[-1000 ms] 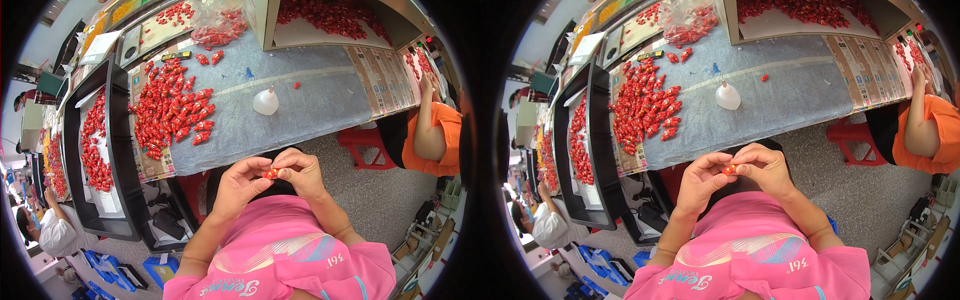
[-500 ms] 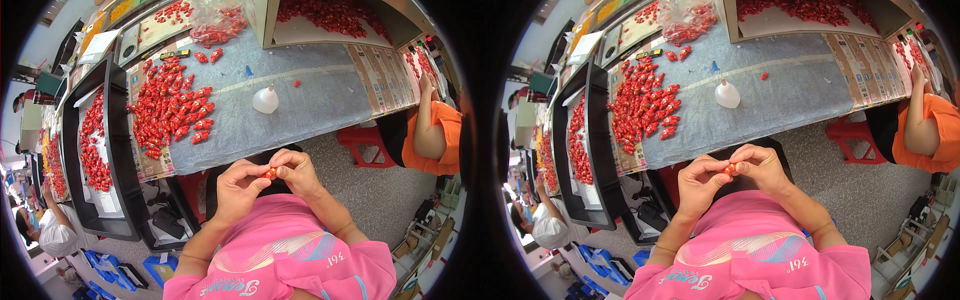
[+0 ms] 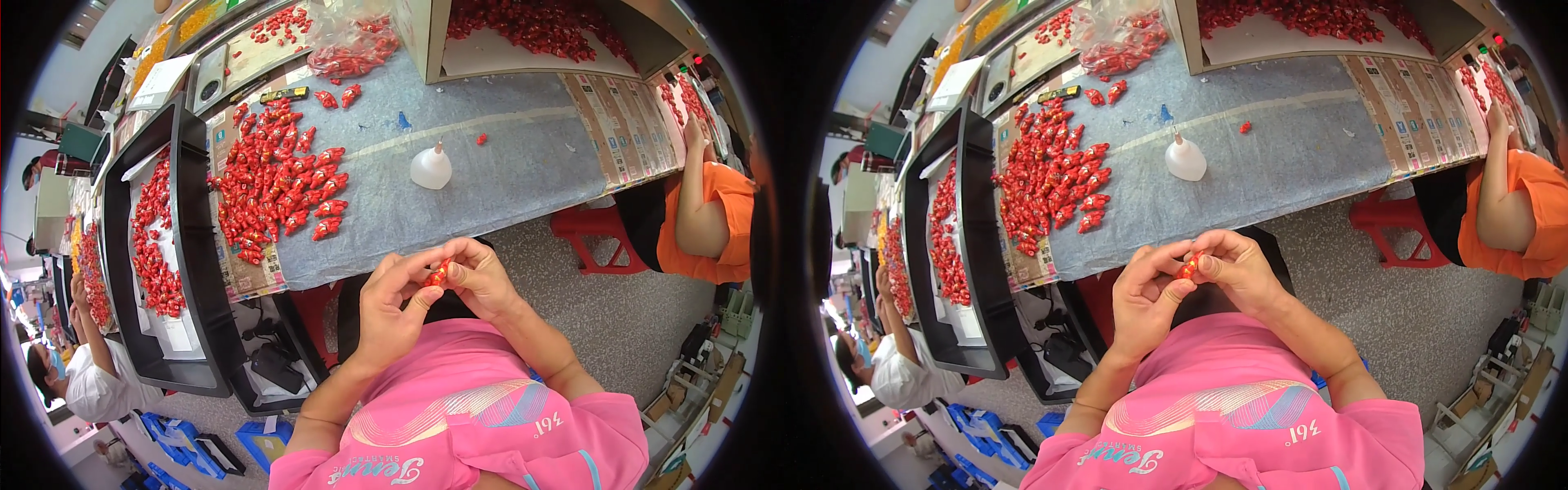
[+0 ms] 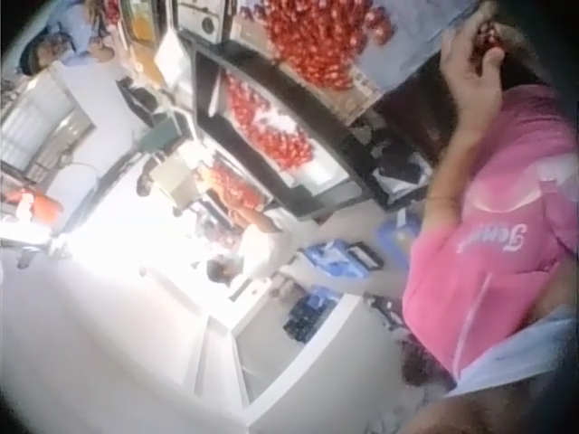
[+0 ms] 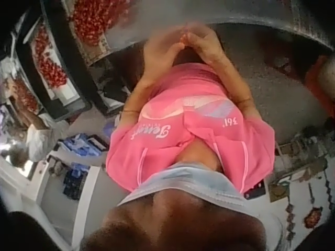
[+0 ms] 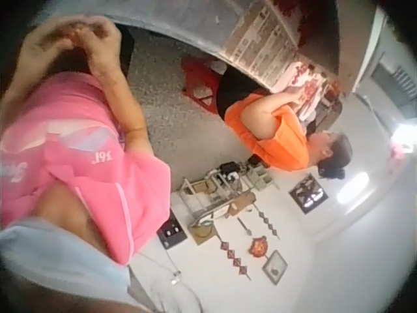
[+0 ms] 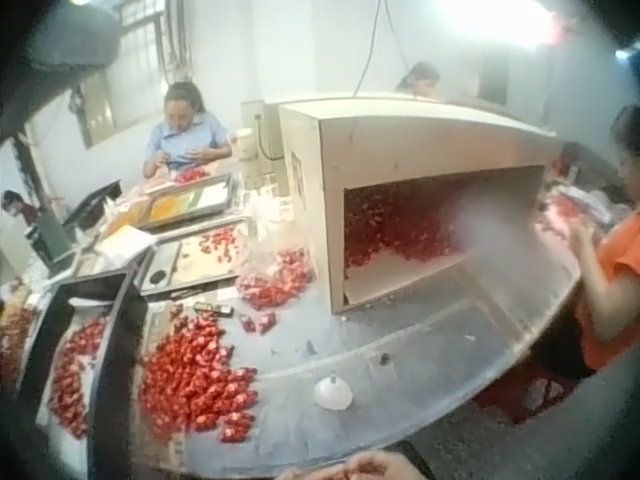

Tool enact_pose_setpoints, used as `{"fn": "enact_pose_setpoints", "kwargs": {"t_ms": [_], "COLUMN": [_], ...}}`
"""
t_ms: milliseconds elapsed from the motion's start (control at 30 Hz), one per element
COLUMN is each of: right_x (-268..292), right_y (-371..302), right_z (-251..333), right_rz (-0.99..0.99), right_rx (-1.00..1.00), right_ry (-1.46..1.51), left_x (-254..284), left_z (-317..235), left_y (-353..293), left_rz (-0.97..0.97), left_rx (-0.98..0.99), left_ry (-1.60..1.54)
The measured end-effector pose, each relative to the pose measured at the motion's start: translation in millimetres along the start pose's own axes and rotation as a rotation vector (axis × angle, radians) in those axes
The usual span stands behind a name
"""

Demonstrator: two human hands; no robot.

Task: The person assembles small red plastic toy components using glue from a bottle.

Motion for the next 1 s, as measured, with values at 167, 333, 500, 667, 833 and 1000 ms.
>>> {"fn": "enact_pose_setpoints", "kwargs": {"t_ms": [167,333,500,667,833,1000], "right_x": [2,3,-5,-14,-32,-64], "right_y": [-1,-4,-5,-4,22,45], "right_z": [0,8,19,60,101,108], "right_rz": [0.015,-0.112,-0.129,-0.185,-0.209,-0.221], "right_rx": [0.0,0.011,-0.019,0.217,0.618,0.794], "right_ry": [-0.001,-0.133,-0.244,-0.554,-0.843,-1.238], "left_x": [-3,-11,-9,9,17,26], "left_z": [7,5,9,7,-4,2], "left_y": [8,12,15,13,18,19], "left_rz": [0.187,0.246,0.24,0.129,0.067,0.006], "left_rx": [-0.019,0.06,0.125,0.078,-0.011,0.002], "left_ry": [0.094,0.003,-0.046,0.001,0.117,0.12]}}
Point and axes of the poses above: each hand's wrist, its own y-axis towards the middle knuckle, its own x-axis out of the back of the hand, z = x × y, the point moved 8 cm from there along y, towards the middle knuckle, and after that the axes turned 6 degrees about y, right-handed, at the moved point
